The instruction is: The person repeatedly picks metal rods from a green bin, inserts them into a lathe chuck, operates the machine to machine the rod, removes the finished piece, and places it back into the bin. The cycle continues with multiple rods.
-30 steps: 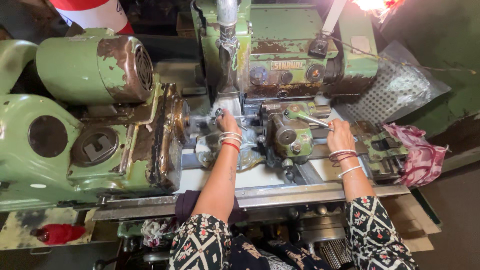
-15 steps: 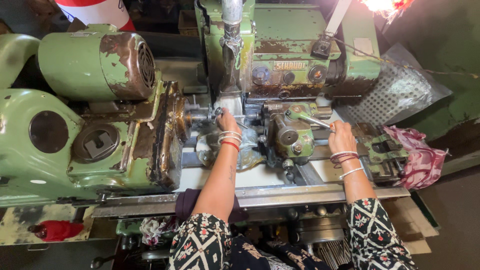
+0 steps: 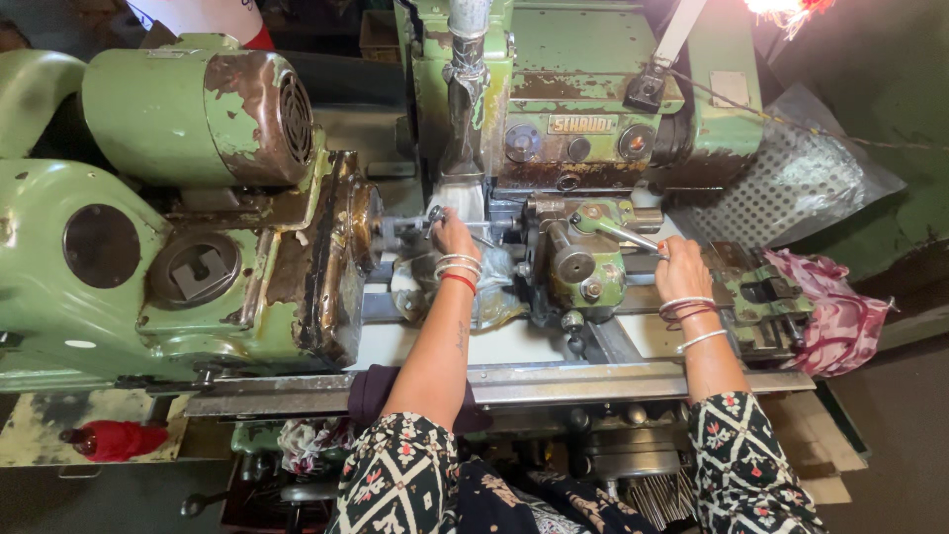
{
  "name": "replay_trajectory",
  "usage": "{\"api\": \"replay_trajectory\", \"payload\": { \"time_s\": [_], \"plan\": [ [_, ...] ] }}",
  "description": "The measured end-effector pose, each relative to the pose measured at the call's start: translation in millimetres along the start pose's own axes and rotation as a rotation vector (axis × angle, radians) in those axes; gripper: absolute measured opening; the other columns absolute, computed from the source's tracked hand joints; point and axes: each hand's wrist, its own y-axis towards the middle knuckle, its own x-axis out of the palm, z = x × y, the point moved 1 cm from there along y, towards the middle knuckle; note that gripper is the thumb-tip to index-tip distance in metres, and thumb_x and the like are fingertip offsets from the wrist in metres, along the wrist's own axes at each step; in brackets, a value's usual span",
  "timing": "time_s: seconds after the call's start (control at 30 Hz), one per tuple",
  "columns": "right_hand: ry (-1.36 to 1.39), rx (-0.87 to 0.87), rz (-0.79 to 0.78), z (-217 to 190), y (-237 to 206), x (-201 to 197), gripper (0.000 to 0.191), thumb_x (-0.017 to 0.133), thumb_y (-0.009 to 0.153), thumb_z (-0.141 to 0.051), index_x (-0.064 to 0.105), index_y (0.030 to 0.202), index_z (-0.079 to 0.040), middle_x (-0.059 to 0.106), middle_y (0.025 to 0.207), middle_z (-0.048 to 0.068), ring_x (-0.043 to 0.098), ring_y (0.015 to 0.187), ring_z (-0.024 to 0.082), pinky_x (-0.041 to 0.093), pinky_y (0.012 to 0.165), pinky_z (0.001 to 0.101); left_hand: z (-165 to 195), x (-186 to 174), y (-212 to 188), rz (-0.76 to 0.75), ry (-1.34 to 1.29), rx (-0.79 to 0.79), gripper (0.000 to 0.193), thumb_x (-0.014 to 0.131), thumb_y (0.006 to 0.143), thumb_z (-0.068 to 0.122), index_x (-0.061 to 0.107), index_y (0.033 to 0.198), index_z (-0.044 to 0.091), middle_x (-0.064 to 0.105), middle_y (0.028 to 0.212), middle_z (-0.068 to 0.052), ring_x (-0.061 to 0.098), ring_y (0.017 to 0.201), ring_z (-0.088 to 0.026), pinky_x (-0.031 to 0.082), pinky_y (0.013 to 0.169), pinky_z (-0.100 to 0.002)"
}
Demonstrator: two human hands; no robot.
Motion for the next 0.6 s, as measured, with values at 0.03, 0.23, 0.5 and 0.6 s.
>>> {"api": "replay_trajectory", "payload": {
  "time_s": [0.03, 0.23, 0.5, 0.6],
  "plan": [
    [0.005, -0.050, -0.021, 0.5, 4.4, -2.3, 0.023, 0.057, 0.094, -0.012, 0.063, 0.116, -0.010, 0.060, 0.112, 0.026, 0.062, 0.098, 0.050, 0.051, 0.087, 0.0584, -1.7, 0.1, 0.3, -0.009, -0.035, -0.003, 0.048, 0.063, 0.095, 0.034, 0.068, 0.111, -0.011, 0.070, 0.114, -0.020, 0.063, 0.100, -0.027, 0.049, 0.092, -0.039],
    [-0.176, 0.162, -0.247, -7.0, -5.7, 7.7, 0.026, 0.050, 0.103, -0.020, 0.065, 0.117, -0.005, 0.067, 0.106, 0.027, 0.069, 0.093, 0.046, 0.055, 0.082, 0.0568, -2.9, 0.6, 15.2, 0.028, -0.239, 0.003, 0.045, 0.071, 0.094, 0.034, 0.070, 0.104, -0.009, 0.069, 0.101, -0.011, 0.056, 0.086, -0.020, 0.048, 0.082, -0.037],
    [-0.157, -0.033, -0.190, 14.6, 19.1, 2.0, 0.028, 0.051, 0.097, -0.015, 0.069, 0.118, -0.008, 0.067, 0.112, 0.027, 0.066, 0.101, 0.049, 0.052, 0.091, 0.0578, -20.2, 8.0, 9.9, 0.051, -0.151, -0.259, 0.041, 0.063, 0.098, 0.039, 0.064, 0.109, -0.001, 0.068, 0.103, -0.011, 0.062, 0.087, -0.024, 0.051, 0.081, -0.037],
    [-0.168, -0.029, -0.207, 22.2, 30.0, 2.3, 0.030, 0.052, 0.095, -0.015, 0.069, 0.119, -0.009, 0.066, 0.114, 0.027, 0.065, 0.102, 0.050, 0.051, 0.093, 0.0575, -29.9, 14.0, -4.7, -0.027, -0.219, -0.390, 0.042, 0.062, 0.096, 0.037, 0.061, 0.115, -0.001, 0.065, 0.105, -0.013, 0.060, 0.089, -0.027, 0.049, 0.080, -0.041]
  ]
}}
